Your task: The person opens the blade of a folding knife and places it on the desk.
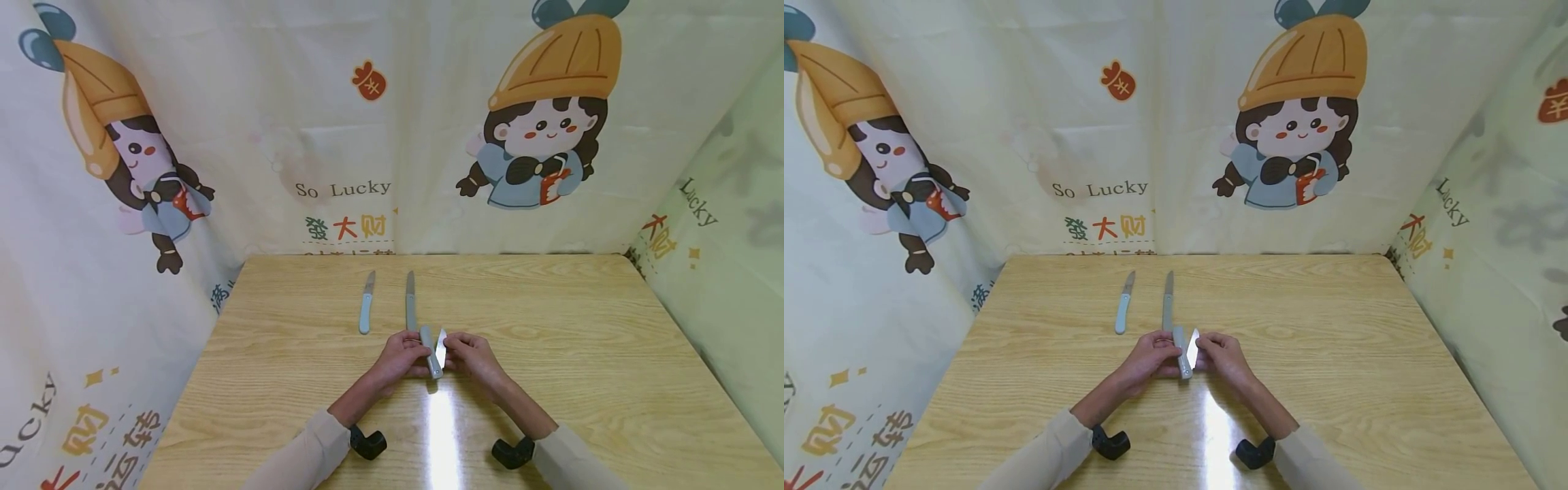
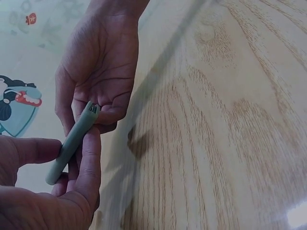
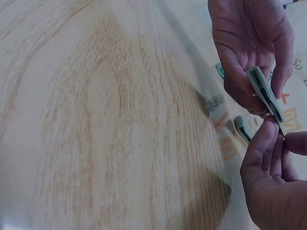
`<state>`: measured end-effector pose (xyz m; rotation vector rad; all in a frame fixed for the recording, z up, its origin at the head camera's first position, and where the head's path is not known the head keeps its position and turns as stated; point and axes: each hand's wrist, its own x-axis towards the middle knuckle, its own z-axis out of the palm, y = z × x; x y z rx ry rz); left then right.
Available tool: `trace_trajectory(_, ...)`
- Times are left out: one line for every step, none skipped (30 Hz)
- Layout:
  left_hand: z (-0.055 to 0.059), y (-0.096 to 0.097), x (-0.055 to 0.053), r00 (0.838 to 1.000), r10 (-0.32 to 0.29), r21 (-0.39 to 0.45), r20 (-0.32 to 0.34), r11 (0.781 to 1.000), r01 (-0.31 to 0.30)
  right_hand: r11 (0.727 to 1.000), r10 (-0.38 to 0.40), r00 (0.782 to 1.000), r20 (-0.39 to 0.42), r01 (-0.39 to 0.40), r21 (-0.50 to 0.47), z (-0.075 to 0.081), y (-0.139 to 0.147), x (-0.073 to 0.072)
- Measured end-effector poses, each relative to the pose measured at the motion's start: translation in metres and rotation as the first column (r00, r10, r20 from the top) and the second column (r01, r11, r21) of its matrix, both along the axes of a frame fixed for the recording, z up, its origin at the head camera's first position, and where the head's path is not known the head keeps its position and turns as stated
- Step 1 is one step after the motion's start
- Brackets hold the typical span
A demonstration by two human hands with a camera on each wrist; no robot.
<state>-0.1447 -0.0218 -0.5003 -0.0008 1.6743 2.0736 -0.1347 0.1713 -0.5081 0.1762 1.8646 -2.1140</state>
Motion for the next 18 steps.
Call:
trace_trajectory(0.0000, -0.0001, 0.0000, 1.000, 0.000, 0.002, 0.002, 1.000, 0.000, 1.000, 0.002, 1.000, -0.002, -0.002, 0.001, 0.0003, 0.0001, 0.0002)
trace_trajectory(0.0000, -0.0003, -0.0001, 1.000, 0.000, 0.005, 0.004, 1.000, 0.000, 1.000, 0.001, 1.000, -0.003, -0.001, 0.002, 0.0004, 0.0001, 0.0003)
trace_trajectory(-0.0002, -0.0005, -0.0001, 1.000, -0.001, 0.005, 0.003, 1.000, 0.001, 1.000, 0.000, 1.000, -0.004, 0.000, 0.003, 0.0005, 0.0001, 0.0004)
trace_trajectory(0.0000, -0.0007, -0.0001, 1.000, 0.000, 0.008, 0.005, 1.000, 0.000, 1.000, -0.002, 1.000, -0.005, 0.002, 0.002, 0.0006, 0.0000, 0.0003)
trace_trajectory(0.0001, -0.0010, -0.0001, 1.000, 0.000, 0.007, 0.002, 1.000, 0.000, 1.000, -0.005, 1.000, -0.005, 0.005, 0.000, 0.0005, -0.0001, 0.0002)
trace_trajectory(0.0003, -0.0011, -0.0001, 1.000, 0.002, 0.008, 0.004, 1.000, -0.002, 1.000, -0.007, 1.000, -0.005, 0.007, 0.000, 0.0006, -0.0001, 0.0000)
trace_trajectory(0.0007, -0.0012, -0.0003, 1.000, 0.003, 0.007, 0.005, 1.000, -0.003, 1.000, -0.009, 1.000, -0.005, 0.009, -0.001, 0.0007, -0.0001, -0.0001)
trace_trajectory(0.0009, -0.0012, -0.0003, 1.000, 0.004, 0.006, 0.006, 1.000, -0.004, 1.000, -0.011, 1.000, -0.004, 0.011, -0.001, 0.0010, -0.0002, -0.0001)
trace_trajectory(0.0013, -0.0013, -0.0004, 1.000, 0.006, 0.003, 0.005, 1.000, -0.006, 1.000, -0.013, 1.000, -0.004, 0.013, -0.001, 0.0011, -0.0001, -0.0002)
trace_trajectory(0.0018, -0.0014, -0.0005, 1.000, 0.010, 0.002, 0.009, 1.000, -0.010, 1.000, -0.013, 1.000, -0.004, 0.013, 0.000, 0.0013, 0.0000, -0.0002)
trace_trajectory(0.0016, -0.0016, -0.0006, 1.000, 0.010, 0.000, 0.007, 1.000, -0.010, 1.000, -0.014, 1.000, -0.004, 0.014, 0.002, 0.0015, 0.0001, -0.0002)
trace_trajectory(0.0021, -0.0017, -0.0006, 1.000, 0.013, -0.002, 0.012, 1.000, -0.013, 1.000, -0.015, 1.000, -0.004, 0.015, 0.003, 0.0017, 0.0001, -0.0002)
trace_trajectory(0.0024, -0.0018, -0.0006, 1.000, 0.016, -0.005, 0.012, 1.000, -0.016, 1.000, -0.013, 1.000, -0.007, 0.013, 0.002, 0.0020, 0.0002, -0.0001)
trace_trajectory(0.0024, -0.0020, -0.0005, 1.000, 0.018, -0.007, 0.013, 1.000, -0.017, 1.000, -0.015, 1.000, -0.007, 0.015, 0.000, 0.0022, 0.0001, 0.0002)
trace_trajectory(0.0027, -0.0021, -0.0003, 1.000, 0.019, -0.008, 0.013, 1.000, -0.019, 1.000, -0.016, 1.000, -0.009, 0.016, -0.001, 0.0022, 0.0001, 0.0002)
trace_trajectory(0.0028, -0.0023, -0.0002, 1.000, 0.020, -0.008, 0.014, 1.000, -0.020, 1.000, -0.018, 1.000, -0.009, 0.018, -0.003, 0.0026, 0.0000, 0.0004)
trace_trajectory(0.0027, -0.0025, -0.0001, 1.000, 0.020, -0.006, 0.014, 1.000, -0.020, 1.000, -0.021, 1.000, -0.008, 0.021, -0.005, 0.0028, -0.0002, 0.0006)
trace_trajectory(0.0029, -0.0026, 0.0000, 1.000, 0.021, -0.003, 0.016, 1.000, -0.021, 1.000, -0.025, 1.000, -0.005, 0.025, -0.008, 0.0030, -0.0004, 0.0007)
